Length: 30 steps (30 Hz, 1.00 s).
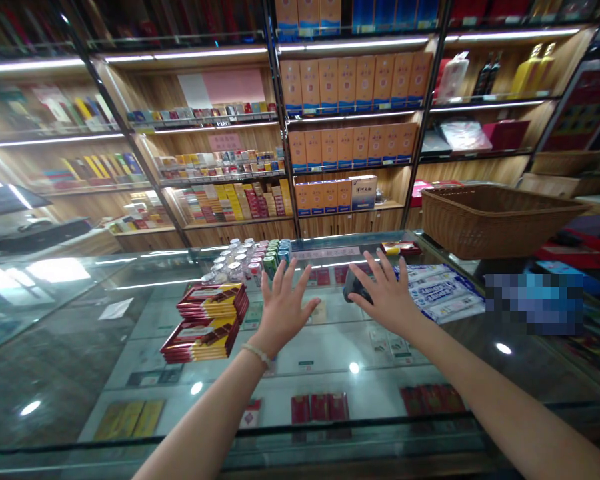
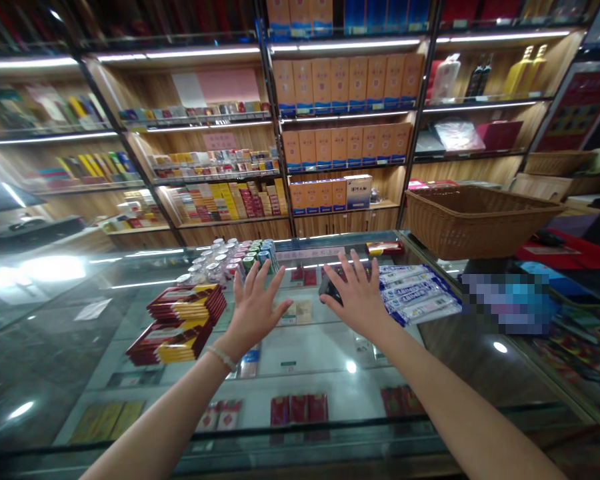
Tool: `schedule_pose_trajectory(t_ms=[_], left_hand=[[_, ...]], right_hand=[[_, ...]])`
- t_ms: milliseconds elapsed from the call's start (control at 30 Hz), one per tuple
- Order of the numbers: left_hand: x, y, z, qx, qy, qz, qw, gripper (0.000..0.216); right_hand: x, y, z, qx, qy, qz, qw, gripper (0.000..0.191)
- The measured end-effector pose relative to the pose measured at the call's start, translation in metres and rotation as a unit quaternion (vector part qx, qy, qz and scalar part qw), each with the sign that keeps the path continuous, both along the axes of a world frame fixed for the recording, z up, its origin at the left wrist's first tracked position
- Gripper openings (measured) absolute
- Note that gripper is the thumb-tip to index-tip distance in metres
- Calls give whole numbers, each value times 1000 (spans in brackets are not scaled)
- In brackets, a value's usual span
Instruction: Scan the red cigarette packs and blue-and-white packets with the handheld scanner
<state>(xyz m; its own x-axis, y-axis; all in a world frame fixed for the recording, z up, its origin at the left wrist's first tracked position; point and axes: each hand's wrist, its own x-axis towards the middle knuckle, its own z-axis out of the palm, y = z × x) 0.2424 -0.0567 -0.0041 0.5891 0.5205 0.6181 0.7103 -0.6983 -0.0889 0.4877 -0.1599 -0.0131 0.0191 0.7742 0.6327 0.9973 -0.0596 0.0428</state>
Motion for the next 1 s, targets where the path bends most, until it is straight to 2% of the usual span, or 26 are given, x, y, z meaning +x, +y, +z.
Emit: schedule_pose_trajectory(t_ms=[267, 533, 733, 867, 1000], left_hand=[[0, 0, 1, -7, 0, 1, 1000, 68], [-1, 4, -3, -11, -3, 1, 1000, 65], [0, 2, -3, -11, 7, 12, 1000, 64], [7, 3, 4, -9, 7, 15, 1000, 62], [27, 3, 23, -16, 0, 10, 1000, 61]], right_hand=[[2, 1, -1, -15, 9, -4, 1000, 61], [16, 3, 22, -52, 5, -29, 998, 60], [30, 1, 22, -63, -2, -47, 997, 60], [46, -1, 21, -55, -21, -55, 997, 59], [72, -3, 24, -46, -41, -72, 996, 59]])
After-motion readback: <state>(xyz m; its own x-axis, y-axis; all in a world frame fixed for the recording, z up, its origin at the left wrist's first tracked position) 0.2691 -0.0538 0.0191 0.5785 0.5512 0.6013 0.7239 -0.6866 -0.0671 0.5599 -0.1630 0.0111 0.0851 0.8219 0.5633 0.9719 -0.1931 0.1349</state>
